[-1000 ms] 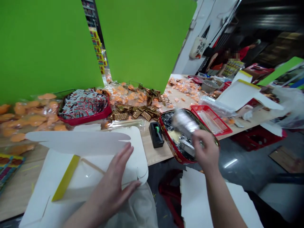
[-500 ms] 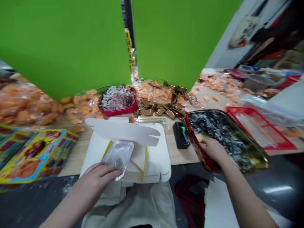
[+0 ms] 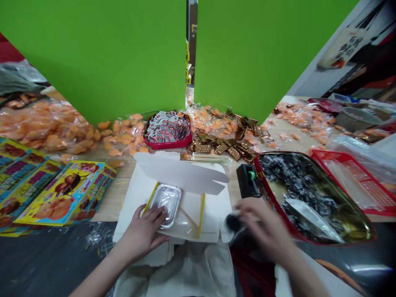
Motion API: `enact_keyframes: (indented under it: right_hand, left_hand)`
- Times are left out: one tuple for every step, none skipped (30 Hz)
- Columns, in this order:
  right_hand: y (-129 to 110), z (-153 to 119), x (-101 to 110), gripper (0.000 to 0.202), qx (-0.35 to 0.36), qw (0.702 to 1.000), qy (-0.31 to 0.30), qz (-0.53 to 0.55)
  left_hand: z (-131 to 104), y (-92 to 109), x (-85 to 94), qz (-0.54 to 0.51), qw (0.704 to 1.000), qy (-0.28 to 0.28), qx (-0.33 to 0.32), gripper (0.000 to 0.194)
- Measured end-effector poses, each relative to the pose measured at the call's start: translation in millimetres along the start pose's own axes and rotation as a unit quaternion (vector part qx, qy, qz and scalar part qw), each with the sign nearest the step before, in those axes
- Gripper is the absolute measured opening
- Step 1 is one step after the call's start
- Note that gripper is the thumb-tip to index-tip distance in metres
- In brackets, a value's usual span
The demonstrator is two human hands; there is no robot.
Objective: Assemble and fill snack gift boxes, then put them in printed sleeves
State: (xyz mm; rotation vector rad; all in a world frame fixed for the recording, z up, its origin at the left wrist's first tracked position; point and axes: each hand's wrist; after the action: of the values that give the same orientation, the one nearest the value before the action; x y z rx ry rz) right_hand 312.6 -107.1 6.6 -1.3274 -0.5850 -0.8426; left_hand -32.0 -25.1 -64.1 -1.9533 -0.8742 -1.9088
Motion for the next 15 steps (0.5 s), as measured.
enact_keyframes:
  right_hand:
    - [-22,2,-25,0.017,0.051,0.997,-0.056,0.016]
    - [-38,5,-50,0.015,0.078,0.994,-0.079,0.001]
    - [-49,7,-71,0.011,0.097,0.991,-0.09,-0.023]
    - [-53,10,-86,0.005,0.105,0.99,-0.09,-0.041]
    - [-51,13,-93,0.005,0.107,0.99,-0.083,-0.042]
    - [-43,17,-93,0.01,0.101,0.992,-0.072,-0.024]
    - [-31,22,-84,0.014,0.081,0.995,-0.058,0.002]
    - [-16,30,-71,0.019,0.044,0.998,-0.035,0.019]
    - [0,41,-54,0.027,-0.015,1.0,-0.006,0.013]
    - [17,56,-38,0.035,-0.085,0.996,0.021,-0.015]
    - [33,76,-25,0.038,-0.156,0.985,0.047,-0.063]
    - [48,98,-17,0.037,-0.214,0.968,0.059,-0.116]
    - [62,122,-14,0.032,-0.246,0.956,0.062,-0.15]
    - [74,147,-17,0.025,-0.266,0.946,0.059,-0.173]
    - [84,170,-24,0.02,-0.278,0.941,0.053,-0.184]
  left_hand:
    - [0,-1,-2.1,-0.001,1.0,0.006,0.006,0.054]
    - [-1,-1,-4.4,0.0,1.0,0.014,0.013,0.054]
    - [-2,-1,-7.1,0.0,1.0,0.021,0.017,0.054]
    - [-3,-1,-10.1,0.0,1.0,0.026,0.017,0.053]
    - [-4,-1,-13.6,0.0,0.999,0.03,0.017,0.053]
    - [-5,-1,-17.5,0.0,0.999,0.035,0.019,0.052]
    - [-6,0,-21.6,0.001,0.999,0.041,0.025,0.052]
    - [-7,1,-26.0,0.003,0.998,0.048,0.037,0.052]
    - [-8,1,-30.2,0.006,0.997,0.057,0.054,0.052]
    - [-9,2,-34.1,0.009,0.995,0.068,0.072,0.052]
    - [-9,1,-37.3,0.012,0.994,0.079,0.079,0.052]
    - [-9,0,-39.5,0.015,0.993,0.092,0.07,0.053]
    - [-7,-2,-40.3,0.021,0.993,0.107,0.048,0.053]
    - [-6,-6,-39.4,0.031,0.992,0.123,0.017,0.054]
    - [-4,-9,-36.6,0.045,0.989,0.138,-0.019,0.053]
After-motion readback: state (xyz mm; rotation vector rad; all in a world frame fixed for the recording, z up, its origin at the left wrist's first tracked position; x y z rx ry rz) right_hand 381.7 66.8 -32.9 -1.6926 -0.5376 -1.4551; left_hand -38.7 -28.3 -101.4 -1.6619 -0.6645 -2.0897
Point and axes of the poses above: each hand's wrist, its own z-axis towards the middle knuckle, its own x-axis out of the back of the hand, y = z × x, and after that the axes turned 5 degrees about -x, right-handed
